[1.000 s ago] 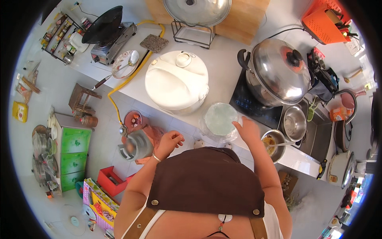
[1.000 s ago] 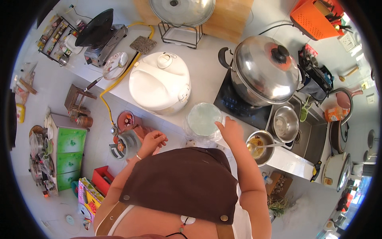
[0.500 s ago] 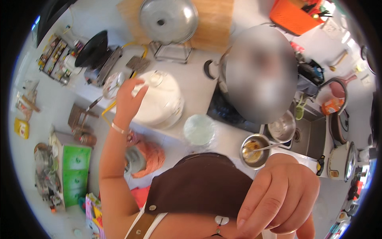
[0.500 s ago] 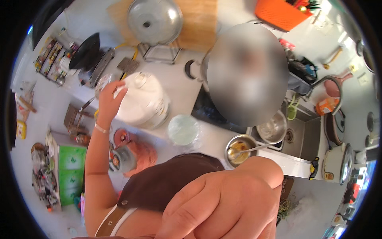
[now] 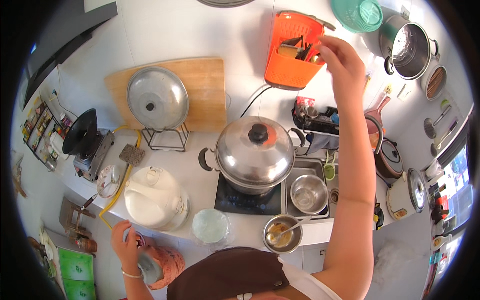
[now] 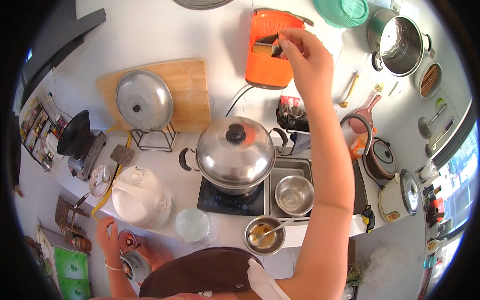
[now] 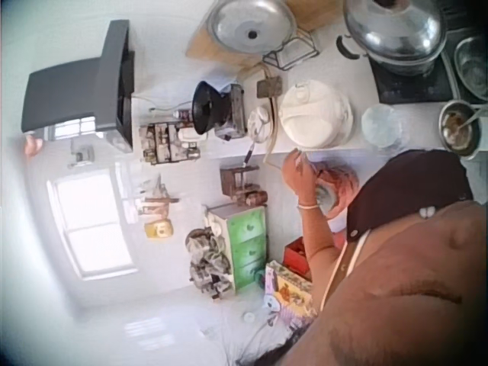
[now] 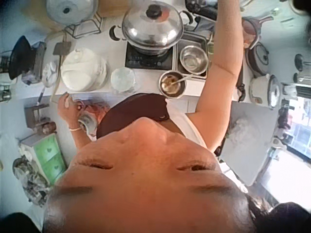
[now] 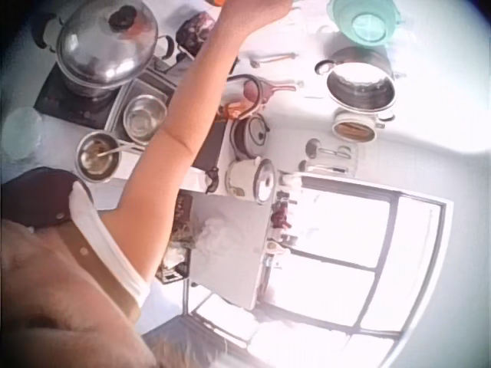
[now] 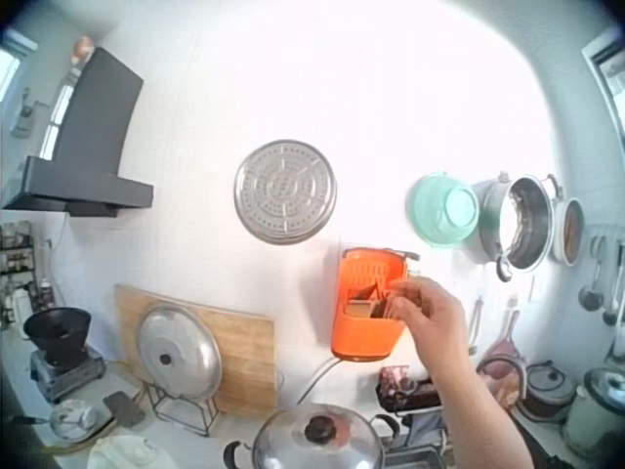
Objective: The person scoops rice from a cooker into a plastic bag using a wooden paddle and then adds pieces of braised meat from a pot using a spoon.
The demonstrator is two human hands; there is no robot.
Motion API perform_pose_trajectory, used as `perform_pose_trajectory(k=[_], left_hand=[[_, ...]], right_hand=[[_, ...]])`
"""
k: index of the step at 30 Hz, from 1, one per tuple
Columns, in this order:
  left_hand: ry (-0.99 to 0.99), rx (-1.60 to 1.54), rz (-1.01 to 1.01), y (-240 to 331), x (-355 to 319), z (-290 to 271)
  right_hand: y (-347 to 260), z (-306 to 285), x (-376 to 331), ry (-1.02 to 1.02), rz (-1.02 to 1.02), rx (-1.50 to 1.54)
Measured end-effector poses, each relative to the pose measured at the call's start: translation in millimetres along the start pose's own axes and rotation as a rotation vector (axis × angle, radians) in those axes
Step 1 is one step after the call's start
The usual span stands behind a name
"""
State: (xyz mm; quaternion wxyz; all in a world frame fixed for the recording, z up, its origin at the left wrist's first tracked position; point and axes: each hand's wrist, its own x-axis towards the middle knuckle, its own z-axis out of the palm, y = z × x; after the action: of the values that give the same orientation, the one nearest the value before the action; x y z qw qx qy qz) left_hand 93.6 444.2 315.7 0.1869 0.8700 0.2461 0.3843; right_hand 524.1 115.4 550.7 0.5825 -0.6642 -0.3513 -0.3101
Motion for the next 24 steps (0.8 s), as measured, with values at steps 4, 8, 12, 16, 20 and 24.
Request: perform_pose_trajectory(k=[4, 8, 12, 16, 20, 24], left_hand=[[0.037, -0.057, -0.135, -4, -9, -5], [0.046, -0.046, -0.171, 0, -21, -7], [0.025, -0.033, -0.123, 5, -25, 1], [0.008, -0.068, -0.127, 7, -29, 3], [0.014, -0.091, -0.14, 5, -34, 5], [0.026, -0.087, -0.08, 15, -28, 16]], right_hand=[[73, 12, 87, -0.121, -0.411, -0.791], [89, 42, 115, -0.484, -0.44, -1.266], [96, 55, 130, -0.56, -0.331, -1.432], [72, 32, 134, -0.308, -0.257, -1.09], [14, 18, 131, -0.147, -0.477, -0.881], [-42, 22, 98, -0.259, -0.477, -0.359]])
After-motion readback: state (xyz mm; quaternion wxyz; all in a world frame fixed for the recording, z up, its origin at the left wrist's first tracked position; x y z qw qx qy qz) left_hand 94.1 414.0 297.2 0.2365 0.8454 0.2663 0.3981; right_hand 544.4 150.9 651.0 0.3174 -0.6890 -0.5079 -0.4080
